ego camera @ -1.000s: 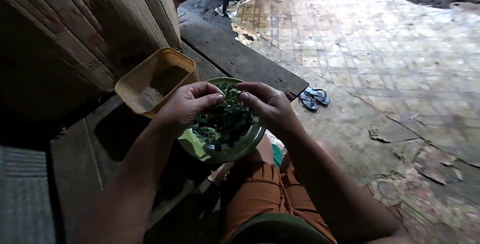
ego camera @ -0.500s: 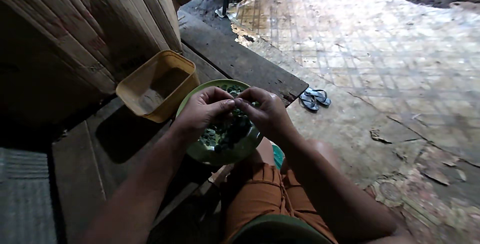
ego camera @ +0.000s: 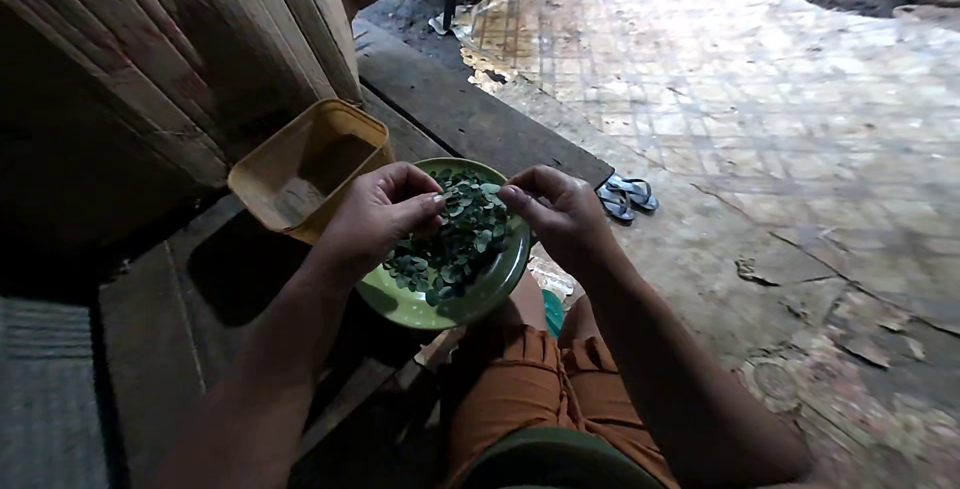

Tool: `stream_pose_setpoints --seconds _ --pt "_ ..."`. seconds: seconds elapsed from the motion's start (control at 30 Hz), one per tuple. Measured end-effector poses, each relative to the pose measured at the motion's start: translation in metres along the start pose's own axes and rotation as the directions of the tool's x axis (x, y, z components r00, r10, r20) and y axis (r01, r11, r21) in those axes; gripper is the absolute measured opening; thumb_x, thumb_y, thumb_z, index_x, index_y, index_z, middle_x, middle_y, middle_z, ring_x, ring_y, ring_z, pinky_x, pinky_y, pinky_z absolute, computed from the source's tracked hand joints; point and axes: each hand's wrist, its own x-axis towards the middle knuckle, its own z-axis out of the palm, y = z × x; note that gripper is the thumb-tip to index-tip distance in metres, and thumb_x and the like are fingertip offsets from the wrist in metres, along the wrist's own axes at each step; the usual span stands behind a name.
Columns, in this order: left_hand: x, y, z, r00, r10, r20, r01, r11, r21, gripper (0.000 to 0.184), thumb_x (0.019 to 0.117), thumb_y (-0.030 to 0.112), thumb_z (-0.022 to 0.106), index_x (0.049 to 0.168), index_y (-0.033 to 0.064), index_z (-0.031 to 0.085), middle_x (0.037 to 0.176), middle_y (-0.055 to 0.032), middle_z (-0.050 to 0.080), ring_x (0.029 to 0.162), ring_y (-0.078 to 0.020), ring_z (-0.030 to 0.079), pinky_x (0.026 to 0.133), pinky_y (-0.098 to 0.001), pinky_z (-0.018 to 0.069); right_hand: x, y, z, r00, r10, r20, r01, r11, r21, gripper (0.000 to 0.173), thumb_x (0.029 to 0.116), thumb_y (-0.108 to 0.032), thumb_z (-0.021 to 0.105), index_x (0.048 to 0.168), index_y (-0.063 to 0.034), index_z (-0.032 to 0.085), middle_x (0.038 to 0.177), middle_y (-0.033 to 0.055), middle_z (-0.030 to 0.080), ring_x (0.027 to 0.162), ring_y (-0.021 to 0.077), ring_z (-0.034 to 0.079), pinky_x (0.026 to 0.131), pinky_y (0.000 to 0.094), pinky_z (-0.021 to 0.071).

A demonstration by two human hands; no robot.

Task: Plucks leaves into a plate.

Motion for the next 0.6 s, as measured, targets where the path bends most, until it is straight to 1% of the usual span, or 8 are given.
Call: stream_pose_setpoints --seconds 0.03,0.1,0.17,0.2,0.27,0.37,0.47,0.6 --pt "-0.001 0.000 0.001 0.999 0.038 0.007 -0.039 0.996 0.083 0.009 0.0942 0.005 0.069 0.103 0.0065 0.068 0.090 -0.0001 0.070 0.079 -0.0062 0.068 0.074 -0.0228 0.0588 0.000 0.001 0.001 1.000 -0.006 0.010 0.006 1.000 0.007 0.017 0.1024 -0.023 0.062 0.103 -0.0078 0.070 0.087 -0.0002 0.068 0.076 0.0054 0.064 0.070 0.0268 0.0544" --pt "-0.003 -0.001 0.005 0.994 0.094 0.049 -0.102 0.973 0.209 0.023 0.0924 0.014 0.073 0.115 0.0094 0.070 0.110 -0.0001 0.070 0.099 -0.0067 0.067 0.088 -0.0264 0.0564 0.001 0.003 0.004 0.999 -0.028 0.042 0.028 1.000 0.009 0.017 0.1022 -0.024 0.062 0.104 -0.0087 0.070 0.089 -0.0011 0.069 0.080 0.0046 0.065 0.074 0.0267 0.0545" --pt "-0.003 -0.003 0.009 0.984 0.159 0.078 -0.175 0.948 0.267 0.032 0.0916 0.018 0.075 0.122 0.0103 0.069 0.119 -0.0006 0.069 0.108 -0.0072 0.066 0.095 -0.0284 0.0554 0.002 -0.001 0.009 0.997 -0.047 0.061 0.046 0.999 0.011 0.016 0.1020 -0.022 0.062 0.103 -0.0081 0.071 0.088 -0.0012 0.068 0.079 0.0040 0.063 0.073 0.0250 0.0538" --pt "-0.004 -0.005 0.010 0.976 0.200 0.082 -0.216 0.932 0.291 0.031 0.0921 0.018 0.075 0.122 0.0101 0.070 0.117 0.0001 0.071 0.107 -0.0059 0.066 0.095 -0.0275 0.0557 0.002 -0.006 0.011 0.997 -0.041 0.069 0.040 0.999 0.019 0.015 0.1021 -0.020 0.062 0.102 -0.0068 0.070 0.086 -0.0003 0.067 0.076 0.0048 0.062 0.070 0.0251 0.0525" --pt "-0.004 -0.009 0.015 0.966 0.250 0.056 -0.255 0.912 0.322 0.017 0.0943 0.016 0.073 0.111 0.0111 0.073 0.100 0.0033 0.073 0.090 -0.0019 0.069 0.081 -0.0219 0.0585 0.002 -0.011 0.015 0.996 -0.029 0.087 0.028 1.000 0.012 0.015 0.1022 -0.020 0.063 0.103 -0.0076 0.071 0.086 -0.0006 0.068 0.075 0.0050 0.062 0.069 0.0256 0.0527" --pt "-0.004 -0.011 0.019 0.961 0.275 0.004 -0.254 0.884 0.393 0.005 0.0967 0.014 0.070 0.099 0.0113 0.073 0.085 0.0043 0.070 0.072 0.0004 0.063 0.066 -0.0169 0.0532 0.002 -0.014 0.018 0.994 -0.031 0.101 0.031 1.000 0.001 0.013 0.1018 -0.020 0.063 0.101 -0.0089 0.071 0.086 -0.0017 0.068 0.076 0.0040 0.063 0.069 0.0250 0.0528" --pt "-0.002 -0.012 0.016 0.951 0.308 0.015 -0.280 0.845 0.455 0.006 0.0976 0.016 0.069 0.099 0.0118 0.073 0.082 0.0051 0.069 0.069 0.0018 0.061 0.065 -0.0154 0.0502 0.002 -0.015 0.019 0.994 -0.051 0.092 0.053 0.999 -0.014 0.013 0.1018 -0.020 0.063 0.100 -0.0088 0.070 0.083 -0.0024 0.066 0.073 0.0027 0.061 0.066 0.0232 0.0512" --pt "-0.001 -0.010 0.008 0.943 0.333 0.013 -0.286 0.788 0.545 0.010 0.0989 0.017 0.066 0.102 0.0102 0.073 0.087 0.0027 0.069 0.075 0.0012 0.062 0.071 -0.0171 0.0513 0.004 -0.008 0.015 0.995 -0.066 0.076 0.067 0.998 -0.011 0.016 0.1026 -0.020 0.061 0.102 -0.0072 0.070 0.087 -0.0006 0.067 0.077 0.0040 0.062 0.071 0.0247 0.0526"
